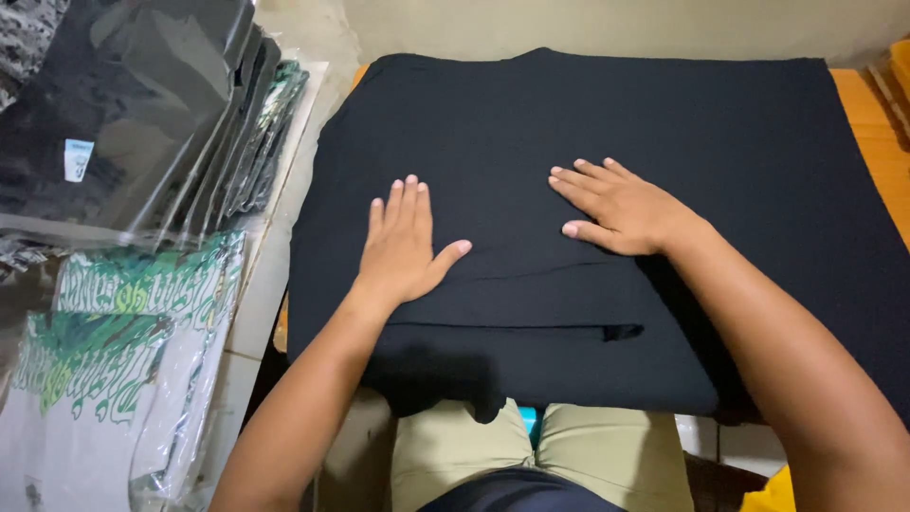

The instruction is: The person folds a black t-shirt on a table, smooths it, and then places it into a clear plastic bag. The person handles the shirt and bag by hand without using tools.

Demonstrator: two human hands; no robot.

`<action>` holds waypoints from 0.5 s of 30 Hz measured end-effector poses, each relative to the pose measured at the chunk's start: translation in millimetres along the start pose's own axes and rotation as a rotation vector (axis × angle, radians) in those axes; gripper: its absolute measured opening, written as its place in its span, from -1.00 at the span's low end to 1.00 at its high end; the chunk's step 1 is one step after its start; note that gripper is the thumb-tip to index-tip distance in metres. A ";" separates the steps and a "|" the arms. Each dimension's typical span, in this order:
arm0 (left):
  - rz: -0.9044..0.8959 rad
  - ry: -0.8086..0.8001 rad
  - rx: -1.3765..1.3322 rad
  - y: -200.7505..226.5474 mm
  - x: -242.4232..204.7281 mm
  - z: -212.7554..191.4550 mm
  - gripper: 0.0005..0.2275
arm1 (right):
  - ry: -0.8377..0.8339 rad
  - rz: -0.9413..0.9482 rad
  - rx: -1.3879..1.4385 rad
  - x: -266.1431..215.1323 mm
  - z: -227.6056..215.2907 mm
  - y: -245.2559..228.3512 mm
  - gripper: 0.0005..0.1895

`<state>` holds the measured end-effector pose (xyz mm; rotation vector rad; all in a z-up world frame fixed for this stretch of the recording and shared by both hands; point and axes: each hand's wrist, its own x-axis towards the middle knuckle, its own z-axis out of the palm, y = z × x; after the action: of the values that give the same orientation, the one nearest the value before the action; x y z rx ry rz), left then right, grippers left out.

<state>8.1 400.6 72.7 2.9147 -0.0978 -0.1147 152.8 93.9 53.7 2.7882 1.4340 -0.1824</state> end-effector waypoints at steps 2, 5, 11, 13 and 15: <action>-0.003 -0.006 0.016 -7.3 1.9 4.7 -0.17 | -0.012 0.029 -0.042 -4.9 -1.2 6.0 -0.13; 0.004 0.007 0.055 -13.0 2.4 12.5 -0.16 | 0.002 0.079 -0.033 -12.2 3.2 13.6 -0.07; 0.284 0.409 0.073 30.7 -0.7 38.7 -0.54 | 0.333 0.248 0.342 -18.2 24.9 54.0 -0.52; 0.457 0.584 0.004 65.8 -8.3 53.1 -0.70 | 0.367 0.359 0.424 -19.9 30.1 58.4 -0.67; 0.682 0.595 -0.150 107.3 -16.9 60.8 -0.67 | 0.399 0.389 0.791 -17.0 31.3 58.8 -0.84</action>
<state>-20.0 284.2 38.8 2.4740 -0.9025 0.7967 187.4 44.2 21.4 3.8736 0.9490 -0.2399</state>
